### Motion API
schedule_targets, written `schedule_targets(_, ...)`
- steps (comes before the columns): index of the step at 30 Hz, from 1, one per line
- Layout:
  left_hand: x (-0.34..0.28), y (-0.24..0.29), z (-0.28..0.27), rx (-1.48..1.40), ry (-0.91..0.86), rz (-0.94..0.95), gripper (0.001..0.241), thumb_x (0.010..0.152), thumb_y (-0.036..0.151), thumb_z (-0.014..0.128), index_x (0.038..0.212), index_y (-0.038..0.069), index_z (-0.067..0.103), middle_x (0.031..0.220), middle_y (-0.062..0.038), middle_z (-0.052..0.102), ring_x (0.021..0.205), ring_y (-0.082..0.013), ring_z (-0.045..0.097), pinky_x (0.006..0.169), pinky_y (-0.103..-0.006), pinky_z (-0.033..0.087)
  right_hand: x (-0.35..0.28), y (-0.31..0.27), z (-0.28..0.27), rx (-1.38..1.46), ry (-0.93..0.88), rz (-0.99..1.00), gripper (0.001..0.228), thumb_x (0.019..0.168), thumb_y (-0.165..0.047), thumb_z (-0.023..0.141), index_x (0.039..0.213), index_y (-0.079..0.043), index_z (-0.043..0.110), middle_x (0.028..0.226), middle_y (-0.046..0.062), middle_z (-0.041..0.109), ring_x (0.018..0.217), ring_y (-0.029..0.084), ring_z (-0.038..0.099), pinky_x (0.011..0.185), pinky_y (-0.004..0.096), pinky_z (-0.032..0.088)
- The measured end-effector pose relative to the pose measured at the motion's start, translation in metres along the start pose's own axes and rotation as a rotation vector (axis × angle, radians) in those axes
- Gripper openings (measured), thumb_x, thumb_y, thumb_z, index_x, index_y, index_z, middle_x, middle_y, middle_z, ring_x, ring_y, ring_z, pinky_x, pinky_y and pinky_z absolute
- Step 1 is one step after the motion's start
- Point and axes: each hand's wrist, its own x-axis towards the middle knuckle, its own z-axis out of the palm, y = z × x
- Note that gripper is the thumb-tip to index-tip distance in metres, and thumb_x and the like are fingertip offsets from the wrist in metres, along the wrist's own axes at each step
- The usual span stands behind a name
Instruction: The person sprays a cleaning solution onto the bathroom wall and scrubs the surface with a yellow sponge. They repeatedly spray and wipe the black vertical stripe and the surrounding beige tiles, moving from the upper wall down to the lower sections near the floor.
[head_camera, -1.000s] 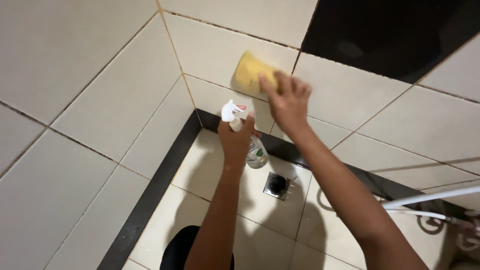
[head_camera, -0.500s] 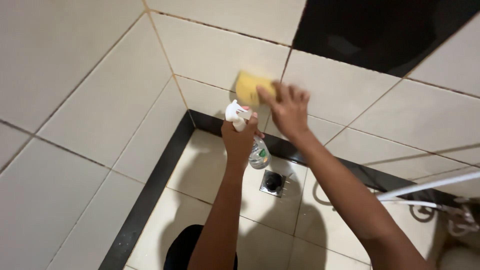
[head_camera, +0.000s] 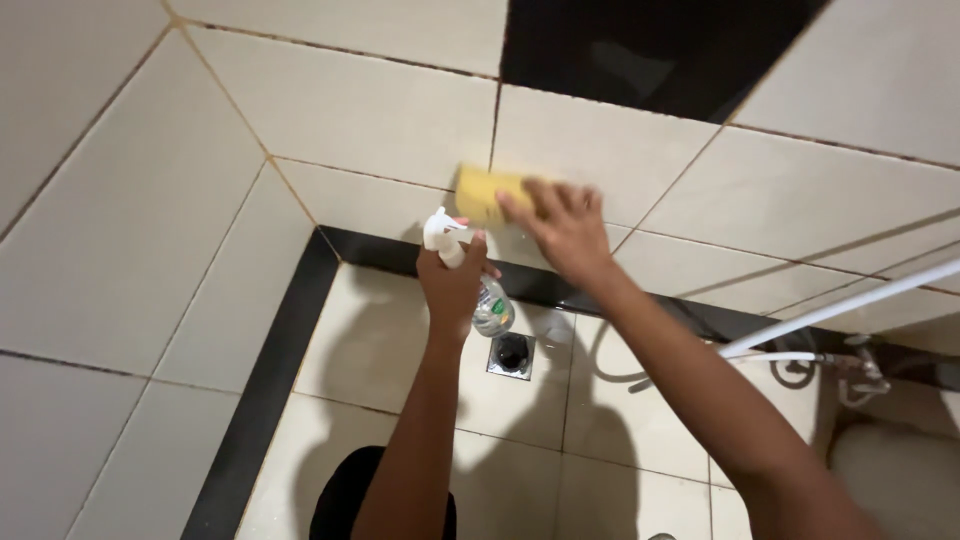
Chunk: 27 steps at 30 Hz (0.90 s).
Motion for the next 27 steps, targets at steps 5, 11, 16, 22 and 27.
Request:
schedule_targets(5,-0.006,-0.015,0.007,0.071,-0.042,0.009,0.024,0.095,0.006,0.069,0.117,0.001,0.060,0.071,-0.004,0.064,0.054,-0.0115,0.063,0.050,-0.0267,0.051,-0.071,0.006,0.018,0.019,-0.209,-0.053,0.074,0.089,-0.011,0.063,0.156,-0.037,0.044,0.148,0.003,0.051,0.125,0.025,0.051,0.102,0.047,0.036)
schedule_targets(11,-0.013,-0.019,0.027,0.128,-0.121,0.008,0.026,0.093,0.006,0.070,0.117,0.002,0.060,0.070,-0.004,0.064,0.052,-0.0112,0.063,0.048,-0.0248,0.047,-0.075,0.036,-0.022,-0.046,-0.199,0.007,0.073,0.085,-0.014,0.066,0.151,-0.040,0.049,0.144,0.003,0.053,0.123,0.024,0.052,0.100,0.047,0.037)
schedule_targets(16,-0.021,-0.034,0.048,0.114,-0.193,0.031,0.024,0.092,0.005,0.070,0.114,0.002,0.061,0.070,-0.002,0.064,0.052,-0.0110,0.063,0.046,-0.0234,0.043,-0.056,0.084,-0.064,-0.101,0.205,0.169,0.061,0.091,-0.003,0.075,0.140,-0.038,0.066,0.138,0.005,0.058,0.116,0.024,0.051,0.095,0.042,0.034)
schedule_targets(22,-0.044,-0.024,0.084,0.219,-0.270,-0.056,0.021,0.090,0.005,0.069,0.110,0.003,0.062,0.057,-0.001,0.060,0.049,-0.0106,0.062,0.044,-0.0229,0.037,-0.049,0.139,-0.133,-0.055,0.475,0.388,0.045,0.103,-0.007,0.076,0.144,-0.019,0.064,0.143,0.012,0.056,0.127,0.028,0.050,0.102,0.047,0.034)
schedule_targets(27,-0.053,-0.026,0.096,0.234,-0.326,-0.051,0.021,0.091,0.005,0.069,0.111,0.001,0.063,0.057,-0.003,0.060,0.050,-0.0110,0.064,0.045,-0.0231,0.038,-0.078,0.127,-0.117,-0.015,0.374,0.338,0.054,0.094,-0.006,0.079,0.141,-0.027,0.063,0.142,0.014,0.058,0.130,0.031,0.049,0.107,0.045,0.035)
